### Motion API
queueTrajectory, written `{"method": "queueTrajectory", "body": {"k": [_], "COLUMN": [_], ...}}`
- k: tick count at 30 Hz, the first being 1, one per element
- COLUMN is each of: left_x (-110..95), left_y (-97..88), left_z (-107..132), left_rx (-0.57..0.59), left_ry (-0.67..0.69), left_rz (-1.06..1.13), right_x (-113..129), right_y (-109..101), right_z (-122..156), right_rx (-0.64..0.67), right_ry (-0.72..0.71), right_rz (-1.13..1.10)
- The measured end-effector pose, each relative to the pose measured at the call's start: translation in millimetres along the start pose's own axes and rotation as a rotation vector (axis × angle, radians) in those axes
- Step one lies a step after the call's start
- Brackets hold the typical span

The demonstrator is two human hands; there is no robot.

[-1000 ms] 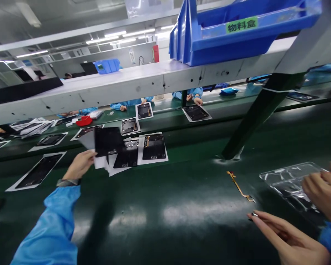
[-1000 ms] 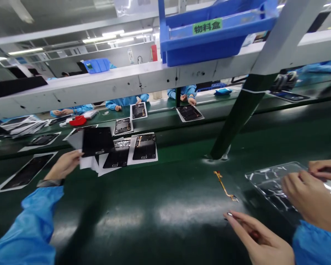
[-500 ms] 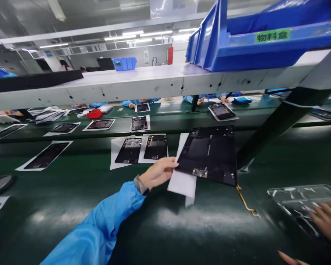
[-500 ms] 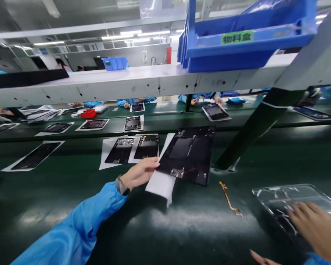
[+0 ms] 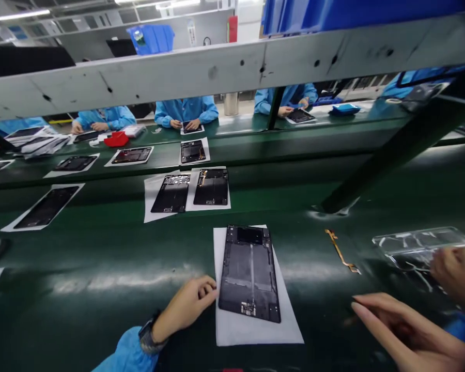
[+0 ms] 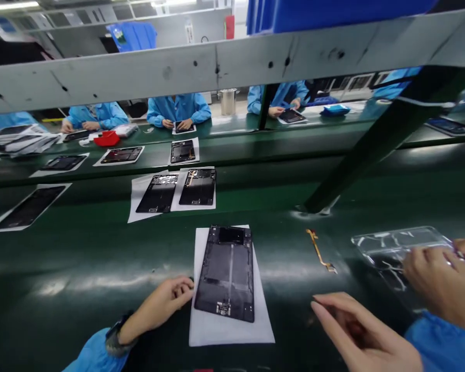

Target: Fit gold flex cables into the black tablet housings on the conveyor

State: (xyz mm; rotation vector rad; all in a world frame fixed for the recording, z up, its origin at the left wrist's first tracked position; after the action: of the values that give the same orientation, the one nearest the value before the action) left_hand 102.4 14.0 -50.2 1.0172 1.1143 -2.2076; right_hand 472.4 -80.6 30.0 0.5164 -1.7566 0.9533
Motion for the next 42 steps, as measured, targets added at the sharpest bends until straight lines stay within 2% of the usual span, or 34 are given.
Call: {"method": "queueTrajectory", "body": {"k": [2,4,8,11,14,17,20,22,24,25,27,29,32,35,38,42], "left_x": [-10.5,-28.1,-60.3,-65.4,-58.9,-54.5,-60.9,-69.1,-76.2,-77.4,-73.3,-63.9,-51.0,-43.1,-41.0,-46.0], "left_y": [-19.5,-32.6,-38.1,-30.6,-25.3,-30.5,-38.3,-33.5,-18.6,-9.9,4.1,11.2,13.0,11.7,12.2,16.4], "left_z": [-3.7,-19.5,-79.5,-119.9,-131.6,-118.4,-91.4,-70.2,-49.0,-39.7,-26.3,-19.8,-17.1,-17.1,-18.6,-22.4], "left_rx": [-0.225,-0.346,-0.395,-0.387,-0.416,-0.468,-0.470,-0.346,-0.171,-0.119,-0.141,-0.271,-0.465,-0.585,-0.618,-0.566], "left_ry": [0.066,0.211,0.524,0.587,0.594,0.589,0.547,0.519,0.495,0.474,0.409,0.371,0.455,0.577,0.626,0.658], "left_rz": [-0.246,-0.338,-0.412,-0.455,-0.433,-0.392,-0.241,-0.053,0.081,0.089,0.006,-0.165,-0.467,-0.738,-0.916,-0.994], "right_x": [8.3,19.7,58.6,86.3,98.2,99.7,100.9,103.2,104.6,104.3,100.3,90.8,67.9,43.9,29.1,23.8], "right_y": [12.9,30.8,80.3,110.8,124.7,133.0,146.1,158.3,172.3,179.8,195.4,212.7,241.4,268.2,287.8,302.9], "right_z": [-3.8,-7.2,-7.8,-6.9,-12.0,-18.7,-24.0,-28.2,-34.2,-38.0,-47.2,-56.4,-66.4,-71.5,-73.2,-74.6], "right_rx": [0.127,0.268,0.558,0.688,0.723,0.761,0.810,0.846,0.884,0.901,0.926,0.955,1.020,1.070,1.097,1.115], "right_ry": [-0.054,-0.104,-0.174,-0.205,-0.191,-0.155,-0.137,-0.127,-0.108,-0.097,-0.086,-0.082,-0.074,-0.064,-0.068,-0.098], "right_rz": [-0.005,-0.002,-0.001,0.000,0.029,0.040,0.041,0.032,0.014,0.009,0.013,0.041,0.114,0.206,0.259,0.317]}}
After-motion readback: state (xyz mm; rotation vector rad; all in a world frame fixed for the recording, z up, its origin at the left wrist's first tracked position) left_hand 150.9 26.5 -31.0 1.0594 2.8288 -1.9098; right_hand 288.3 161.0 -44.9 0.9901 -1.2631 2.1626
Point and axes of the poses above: each hand's wrist, its own z-axis away from the middle knuckle, its own y-axis out of the palm, x = y × z, the point moved 4 cm from there along -z, towards the middle knuckle, and after that the axes turned 10 degrees about -z, right-handed, at the moved point
